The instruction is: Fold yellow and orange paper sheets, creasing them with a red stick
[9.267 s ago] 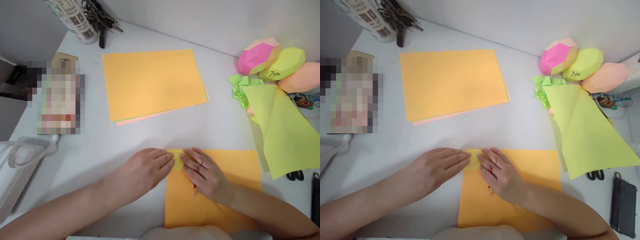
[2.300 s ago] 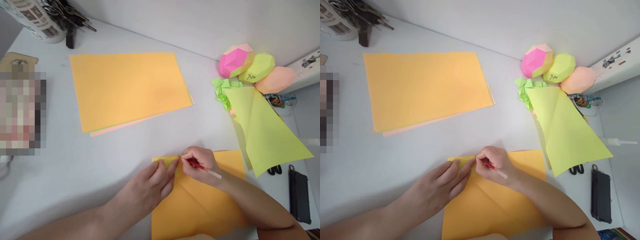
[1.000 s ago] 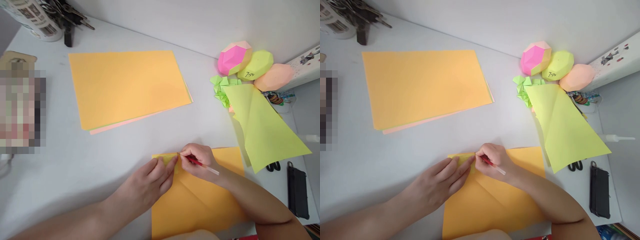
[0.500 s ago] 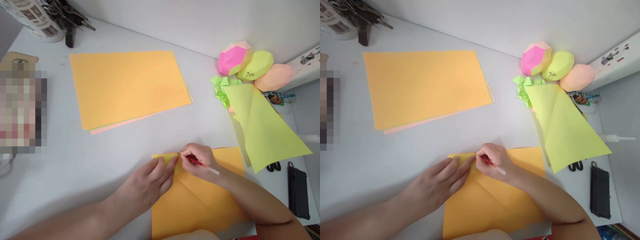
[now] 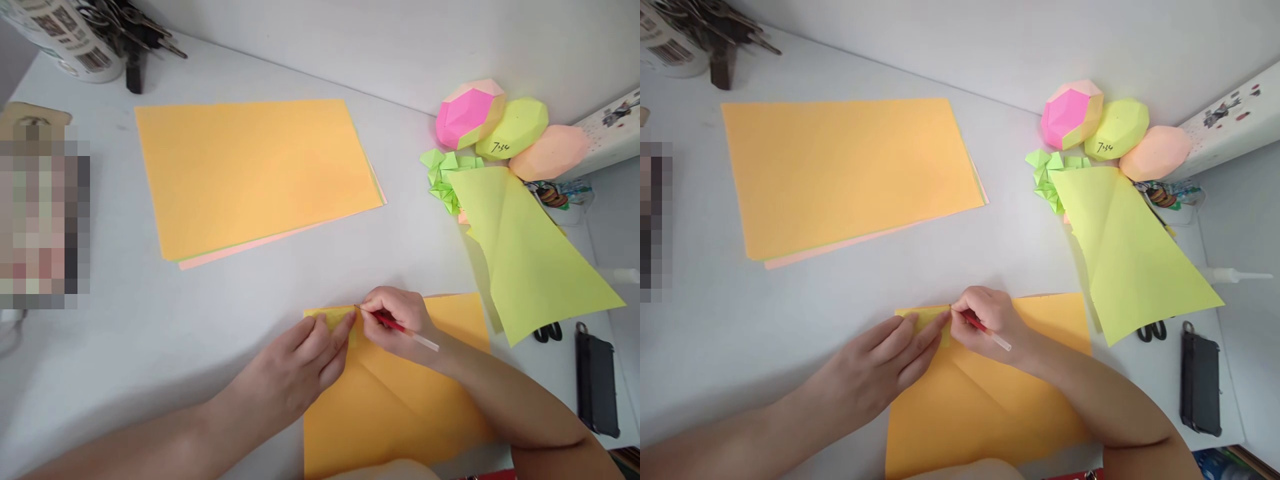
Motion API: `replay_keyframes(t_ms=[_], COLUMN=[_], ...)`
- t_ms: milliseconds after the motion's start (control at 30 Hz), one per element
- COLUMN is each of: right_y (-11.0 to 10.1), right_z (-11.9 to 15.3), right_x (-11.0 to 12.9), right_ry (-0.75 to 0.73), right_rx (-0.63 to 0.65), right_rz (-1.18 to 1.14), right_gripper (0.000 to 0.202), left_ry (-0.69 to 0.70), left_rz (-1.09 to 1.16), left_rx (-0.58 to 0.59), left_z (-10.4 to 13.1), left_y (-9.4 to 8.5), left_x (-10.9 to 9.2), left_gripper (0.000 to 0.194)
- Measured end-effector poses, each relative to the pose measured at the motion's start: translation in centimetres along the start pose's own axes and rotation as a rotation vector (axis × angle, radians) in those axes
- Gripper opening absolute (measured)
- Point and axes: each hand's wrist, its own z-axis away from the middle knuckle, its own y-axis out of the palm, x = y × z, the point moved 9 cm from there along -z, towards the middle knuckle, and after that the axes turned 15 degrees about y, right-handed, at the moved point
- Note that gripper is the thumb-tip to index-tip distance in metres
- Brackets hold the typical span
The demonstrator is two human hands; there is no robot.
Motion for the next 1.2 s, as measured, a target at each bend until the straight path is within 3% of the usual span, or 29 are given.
replay_keyframes(t_ms=[533,1200], right_y=[0.11,0.21], right_z=[0.00,0.04], right_x=[0.04,-0.27], right_ry=[0.012,0.017], right_rx=[0.007,0.015], right_rz=[0.042,-0.003], right_gripper=[0.015,0.014], left_ry=[-0.001,0.004], left_rz=[-0.010,0.022], left_rx=[-0.028,0.019], left_z=[-0.05,0.01], left_y=[-0.04,-0.03], left_x=[0.03,-0.06], left_gripper=[0.057,0.057])
